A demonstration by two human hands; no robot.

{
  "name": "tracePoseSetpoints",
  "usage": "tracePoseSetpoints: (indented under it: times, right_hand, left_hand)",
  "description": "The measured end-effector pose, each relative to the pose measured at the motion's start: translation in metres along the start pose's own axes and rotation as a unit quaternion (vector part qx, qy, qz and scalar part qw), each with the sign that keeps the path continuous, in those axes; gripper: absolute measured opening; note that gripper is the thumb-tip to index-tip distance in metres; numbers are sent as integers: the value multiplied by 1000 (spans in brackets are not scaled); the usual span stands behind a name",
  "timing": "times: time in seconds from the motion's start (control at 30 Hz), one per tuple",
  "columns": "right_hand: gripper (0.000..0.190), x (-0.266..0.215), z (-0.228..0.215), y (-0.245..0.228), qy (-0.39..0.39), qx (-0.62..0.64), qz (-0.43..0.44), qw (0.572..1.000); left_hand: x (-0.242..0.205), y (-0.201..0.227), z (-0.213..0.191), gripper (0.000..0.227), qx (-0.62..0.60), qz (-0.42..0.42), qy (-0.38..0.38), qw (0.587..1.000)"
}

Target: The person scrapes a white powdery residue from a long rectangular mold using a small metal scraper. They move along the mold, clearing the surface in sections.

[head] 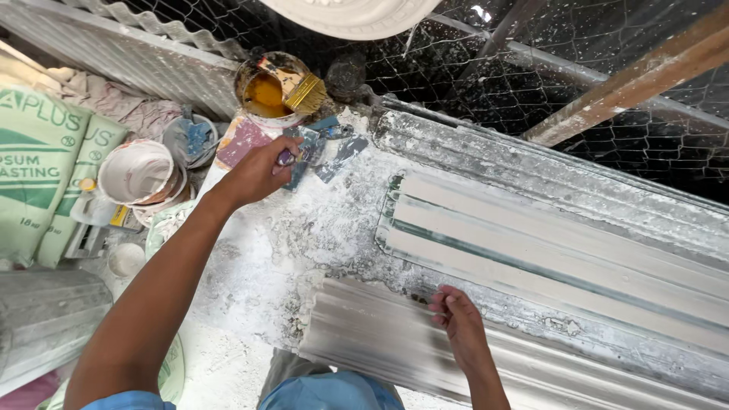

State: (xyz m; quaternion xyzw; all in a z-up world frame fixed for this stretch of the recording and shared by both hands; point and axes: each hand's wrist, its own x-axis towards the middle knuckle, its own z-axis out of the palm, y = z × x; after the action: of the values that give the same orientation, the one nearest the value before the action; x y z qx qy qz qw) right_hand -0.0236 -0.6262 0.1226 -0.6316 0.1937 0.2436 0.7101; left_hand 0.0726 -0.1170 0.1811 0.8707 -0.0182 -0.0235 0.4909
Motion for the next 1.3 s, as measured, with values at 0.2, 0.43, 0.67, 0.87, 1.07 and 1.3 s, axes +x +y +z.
tracePoseSetpoints:
  times: [0.2,0.43,0.67,0.87,1.07,1.3]
  right_hand:
    - [27,-12,4,-1,4,16,-36,999]
    - [25,-38,8,7,73,32,-63,995]
    - [24,-34,79,15,-18,-10,-86,996]
    - [27,-37,185,30,-113,-116,-67,984]
    - [28,-62,252,55,-278,-246,-84,925]
    - [29,-74,253,75,-290,-266,-44,918]
  left_hand:
    - [-42,-47,13,33,-125,26,192,973]
    - [-154,-103,74,29,-687,-152,336,626]
    - [-242,-124,116,46,-459,-216,329,797]
    - [-241,-195,99,28,-479,-281,329,764]
    - [-241,-202,103,28,-607,-348,343,627]
    - [-300,-131,155,37,-486,-345,232,769]
